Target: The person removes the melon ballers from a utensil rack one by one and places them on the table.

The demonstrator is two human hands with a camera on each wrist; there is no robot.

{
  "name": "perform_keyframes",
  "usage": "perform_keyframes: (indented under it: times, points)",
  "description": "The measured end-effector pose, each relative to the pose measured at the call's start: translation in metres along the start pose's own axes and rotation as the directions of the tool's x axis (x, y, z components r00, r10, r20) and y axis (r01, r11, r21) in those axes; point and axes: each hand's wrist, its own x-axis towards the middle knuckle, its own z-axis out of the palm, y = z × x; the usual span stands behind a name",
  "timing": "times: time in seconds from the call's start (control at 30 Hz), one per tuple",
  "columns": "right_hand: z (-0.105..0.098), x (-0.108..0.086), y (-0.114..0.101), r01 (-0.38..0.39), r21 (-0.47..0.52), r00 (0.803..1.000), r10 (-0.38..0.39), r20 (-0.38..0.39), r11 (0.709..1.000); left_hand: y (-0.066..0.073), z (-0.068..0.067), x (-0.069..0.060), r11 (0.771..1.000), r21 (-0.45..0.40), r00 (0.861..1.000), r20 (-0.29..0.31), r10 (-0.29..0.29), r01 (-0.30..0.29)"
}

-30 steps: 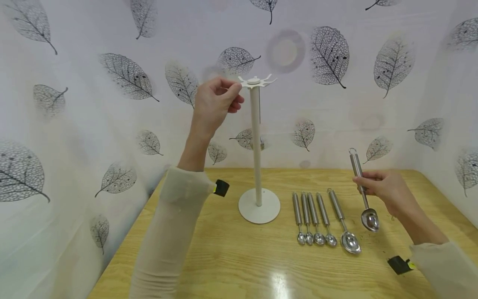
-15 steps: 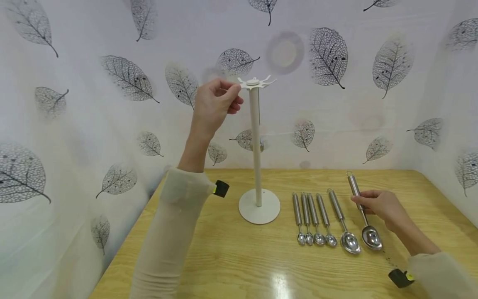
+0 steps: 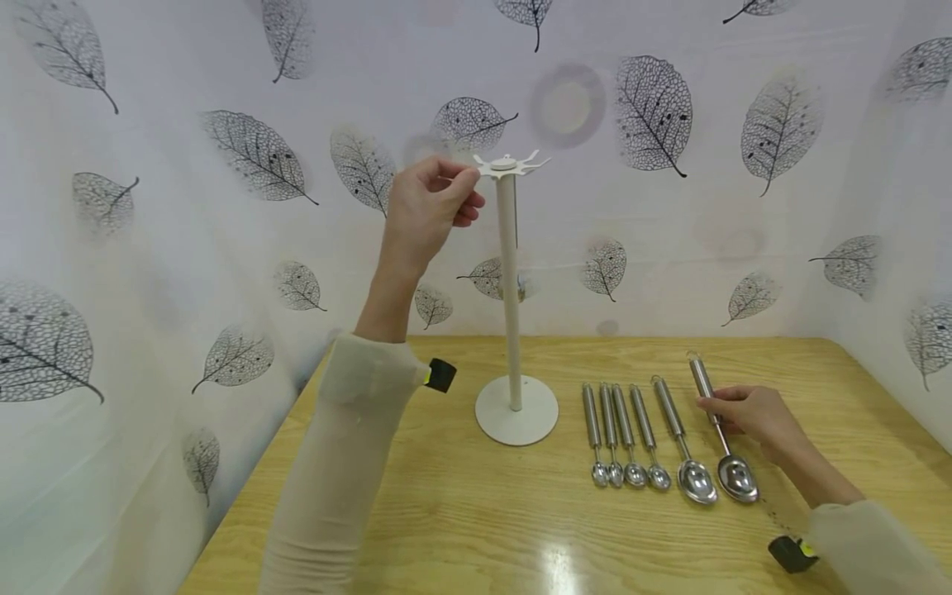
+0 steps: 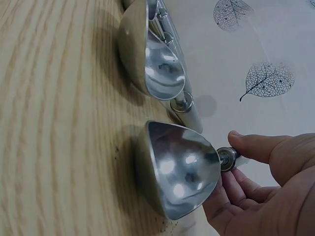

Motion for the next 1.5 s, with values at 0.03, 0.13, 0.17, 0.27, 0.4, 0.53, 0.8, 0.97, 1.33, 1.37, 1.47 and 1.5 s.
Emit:
perform_keyframes:
  times: [0.03,0.13,0.17,0.27,0.4,0.53,0.8,0.97,1.33,1.37,1.47,1.5]
  points:
    - [0.001,0.000,0.001,-0.001,-0.004,1.000,0.001,-0.002,1.000,0.000,0.000,0.000,1.000,0.000,1.000,0.000,0.001,-0.001]
    - [0.003,0.002,0.003,0.001,-0.025,1.000,-0.001,-0.009,1.000,0.001,0.000,0.000,1.000,0.003,1.000,0.001,0.001,-0.001]
    - [0.004,0.002,0.004,0.000,-0.030,1.000,-0.001,-0.012,1.000,0.001,0.000,0.000,1.000,0.004,1.000,0.000,0.001,-0.001]
    - [0.007,0.004,0.007,-0.004,-0.036,1.000,0.003,-0.012,0.999,0.001,0.000,0.001,1.000,0.006,1.000,-0.001,0.001,-0.001]
    - [0.009,0.006,0.009,-0.013,-0.039,1.000,0.012,-0.011,0.999,0.001,0.001,0.001,1.000,0.006,1.000,0.000,0.000,0.000]
    - [0.011,0.006,0.010,-0.014,-0.042,1.000,0.014,-0.015,0.999,0.001,0.000,0.001,1.000,0.011,1.000,0.000,0.004,-0.004]
    - [0.015,0.007,0.010,0.024,-0.116,0.999,-0.027,-0.029,0.993,0.000,0.000,-0.001,0.999,0.023,0.999,0.004,0.035,-0.035]
    - [0.016,0.007,0.009,0.043,-0.190,0.998,-0.051,-0.034,0.981,-0.002,-0.001,-0.001,0.999,0.022,0.999,0.002,0.041,-0.041]
    - [0.018,0.004,0.005,0.069,-0.288,0.997,-0.075,-0.009,0.955,-0.001,-0.002,-0.001,1.000,0.005,1.000,-0.006,0.005,-0.005]
    - [0.018,0.004,0.005,0.067,-0.287,0.997,-0.073,-0.009,0.956,-0.001,-0.002,-0.001,1.000,0.006,1.000,-0.006,0.006,-0.006]
    - [0.018,0.004,0.005,0.069,-0.296,0.997,-0.077,-0.013,0.953,-0.001,-0.002,-0.001,1.000,0.004,1.000,-0.005,0.008,-0.008]
    - [0.018,0.004,0.005,0.069,-0.294,0.997,-0.077,-0.014,0.953,-0.001,-0.002,-0.001,1.000,0.003,1.000,-0.004,0.008,-0.008]
